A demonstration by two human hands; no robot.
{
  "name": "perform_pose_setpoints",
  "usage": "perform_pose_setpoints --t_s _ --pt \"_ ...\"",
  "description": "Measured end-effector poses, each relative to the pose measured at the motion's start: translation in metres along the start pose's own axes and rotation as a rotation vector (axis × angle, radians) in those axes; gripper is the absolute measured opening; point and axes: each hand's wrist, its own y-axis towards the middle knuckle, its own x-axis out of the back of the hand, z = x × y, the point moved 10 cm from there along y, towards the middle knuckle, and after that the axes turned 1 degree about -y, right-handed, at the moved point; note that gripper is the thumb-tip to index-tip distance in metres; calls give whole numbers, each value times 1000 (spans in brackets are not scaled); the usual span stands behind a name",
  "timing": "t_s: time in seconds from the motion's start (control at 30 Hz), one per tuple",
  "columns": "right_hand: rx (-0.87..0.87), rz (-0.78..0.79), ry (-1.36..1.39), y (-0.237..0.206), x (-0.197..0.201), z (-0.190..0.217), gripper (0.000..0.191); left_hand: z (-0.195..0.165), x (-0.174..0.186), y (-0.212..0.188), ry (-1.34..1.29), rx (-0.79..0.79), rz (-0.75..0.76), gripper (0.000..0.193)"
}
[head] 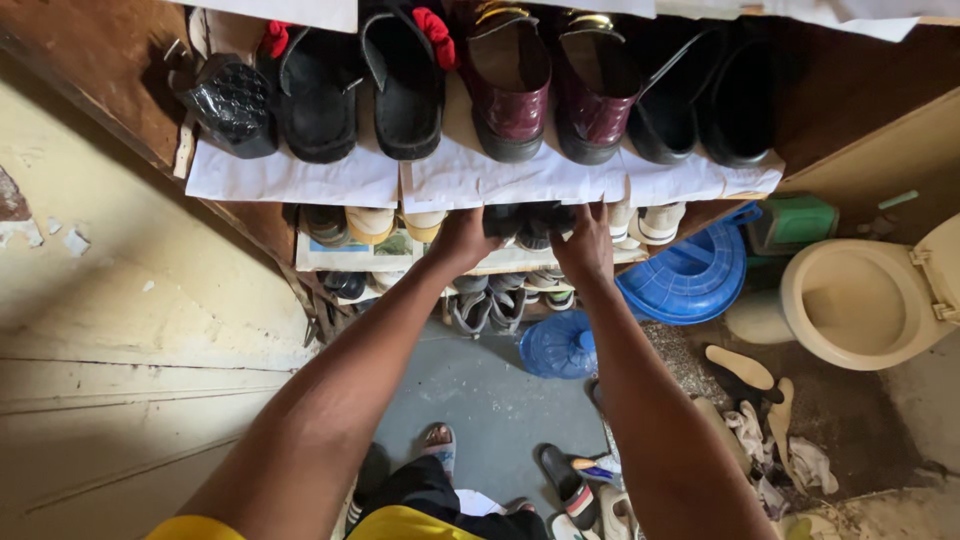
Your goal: The person removes several pairs of shoes from a multi-tiered wooden shoe rack, inspects them, and places them back on the rack. The person handles black shoes, green sneakers, and white sneakers, moving them between the floor and the rack.
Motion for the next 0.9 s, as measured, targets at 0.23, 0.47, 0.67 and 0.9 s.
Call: perform_pose_setpoints --t_s 0.23,0.47,0.67,0.9 --pt "-103 -94 410 -37 31 -35 60 -13 29 -30 -65 -199 -179 94" --pt "-507 -138 1056 -180 85 -131 25 -7 59 -101 -518 25 -209 60" --pt "-699 -323 1160 -271 165 -179 17 -55 61 -142 -594 61 -271 46" --pt "-655 -436 1259 -316 248 -200 8 -143 33 -148 -691 22 -248 31"
